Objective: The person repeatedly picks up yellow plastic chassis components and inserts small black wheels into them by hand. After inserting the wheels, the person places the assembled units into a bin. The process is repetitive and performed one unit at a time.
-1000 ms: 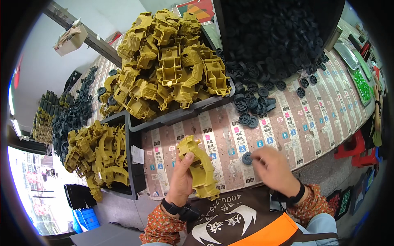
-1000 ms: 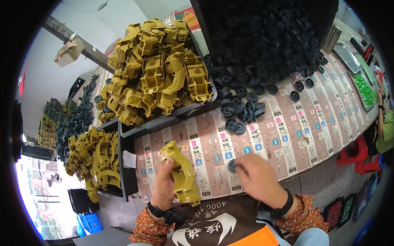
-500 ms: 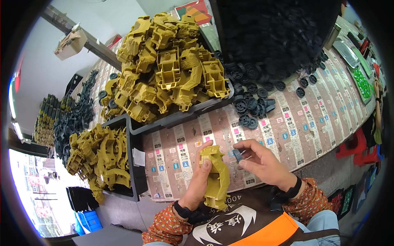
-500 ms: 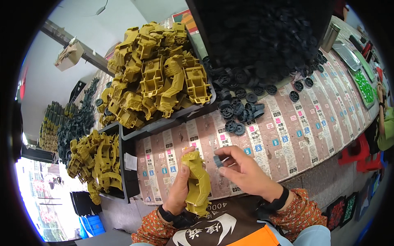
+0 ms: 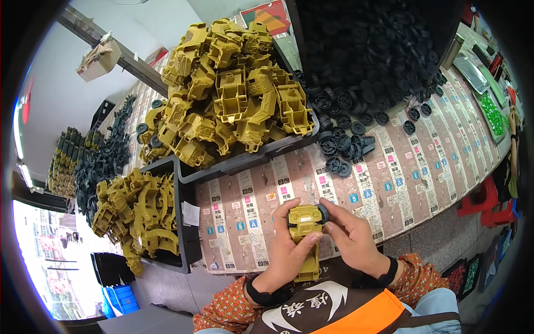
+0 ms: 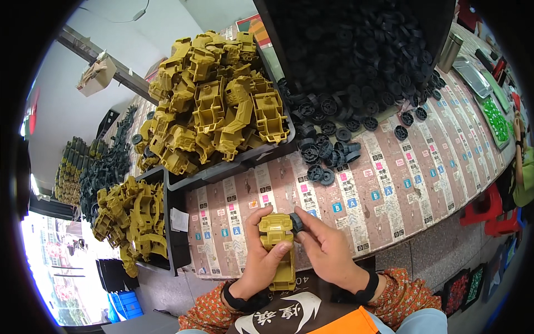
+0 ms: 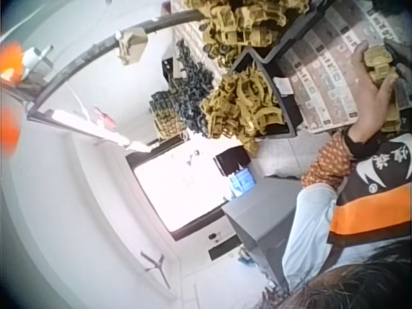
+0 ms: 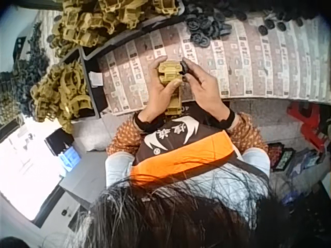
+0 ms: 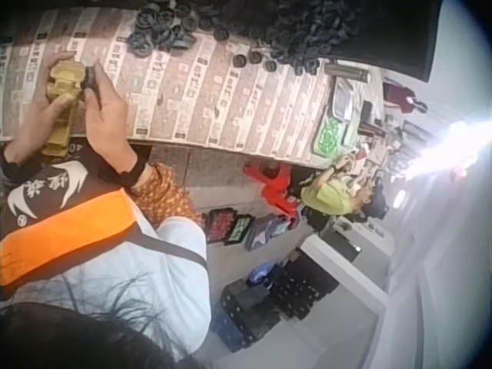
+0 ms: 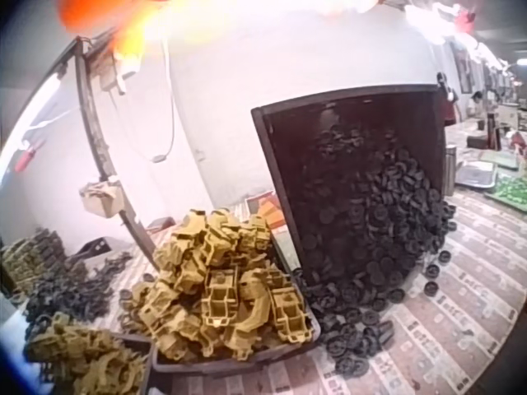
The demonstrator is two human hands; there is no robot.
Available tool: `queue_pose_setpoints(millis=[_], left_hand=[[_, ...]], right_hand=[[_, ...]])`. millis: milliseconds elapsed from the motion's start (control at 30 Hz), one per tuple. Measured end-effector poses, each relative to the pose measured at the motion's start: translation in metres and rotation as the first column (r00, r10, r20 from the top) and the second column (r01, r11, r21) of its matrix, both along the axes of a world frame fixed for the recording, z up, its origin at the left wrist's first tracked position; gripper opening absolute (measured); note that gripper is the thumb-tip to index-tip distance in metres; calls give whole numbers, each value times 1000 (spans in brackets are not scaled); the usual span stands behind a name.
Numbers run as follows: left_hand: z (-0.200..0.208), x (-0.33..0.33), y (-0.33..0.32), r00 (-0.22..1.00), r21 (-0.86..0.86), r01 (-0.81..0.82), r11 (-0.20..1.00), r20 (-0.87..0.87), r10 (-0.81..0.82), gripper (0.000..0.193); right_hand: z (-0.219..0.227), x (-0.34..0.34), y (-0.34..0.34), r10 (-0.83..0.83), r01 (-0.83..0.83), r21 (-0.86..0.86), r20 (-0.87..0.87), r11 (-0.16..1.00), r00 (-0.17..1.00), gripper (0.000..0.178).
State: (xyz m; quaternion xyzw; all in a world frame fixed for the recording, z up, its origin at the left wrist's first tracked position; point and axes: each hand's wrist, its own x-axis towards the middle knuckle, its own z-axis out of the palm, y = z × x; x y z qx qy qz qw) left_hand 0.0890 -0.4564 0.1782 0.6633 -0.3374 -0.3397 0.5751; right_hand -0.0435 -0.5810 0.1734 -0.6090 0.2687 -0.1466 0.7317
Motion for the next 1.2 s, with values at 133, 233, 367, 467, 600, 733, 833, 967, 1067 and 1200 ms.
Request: queue_pose_setpoints(millis=[133,233,367,467,600,733,833,967,1067,1200], left_hand=[[4,-2,-1,995,40,14,999,97,-17,72],[0,-3,-3,1000,8,4,1000,18,-4,71],[-9,0,-1,991,-19,38,999,-127,-40,69],[-12,1,-4,994,-15,45,999,-95,-46,69],[-16,4,-3,991,-4,94,996,-99,-94,68],[-16,16,-7,985,36,161,986,-76,-158,69],[-8,24,-11,964,43,75,996,-260,-61,71],[2,33,-12,882,-10,-83,996,-466,69,73],[-7,40,-7,843,-31,-131,991,-530,95,79],[-10,43,2,708,-10,-235,972,-687,164,81]], right_hand=[[12,-4,3,103,-114,-287,-51,951,993,65],[6,-3,3,109,-114,-246,-36,962,993,71],[6,-4,2,129,-132,-192,-25,972,991,76],[6,-1,0,132,-131,-138,-5,982,991,76],[-8,1,2,75,-83,96,88,992,993,75],[12,5,-7,124,-130,-70,-82,989,989,61],[44,22,-52,88,-327,-559,-410,762,908,41],[13,53,-97,-250,-177,-890,-302,421,920,20],[-9,64,-100,-262,-228,-948,-283,221,923,18],[-14,65,-95,-210,-271,-948,-303,166,930,19]])
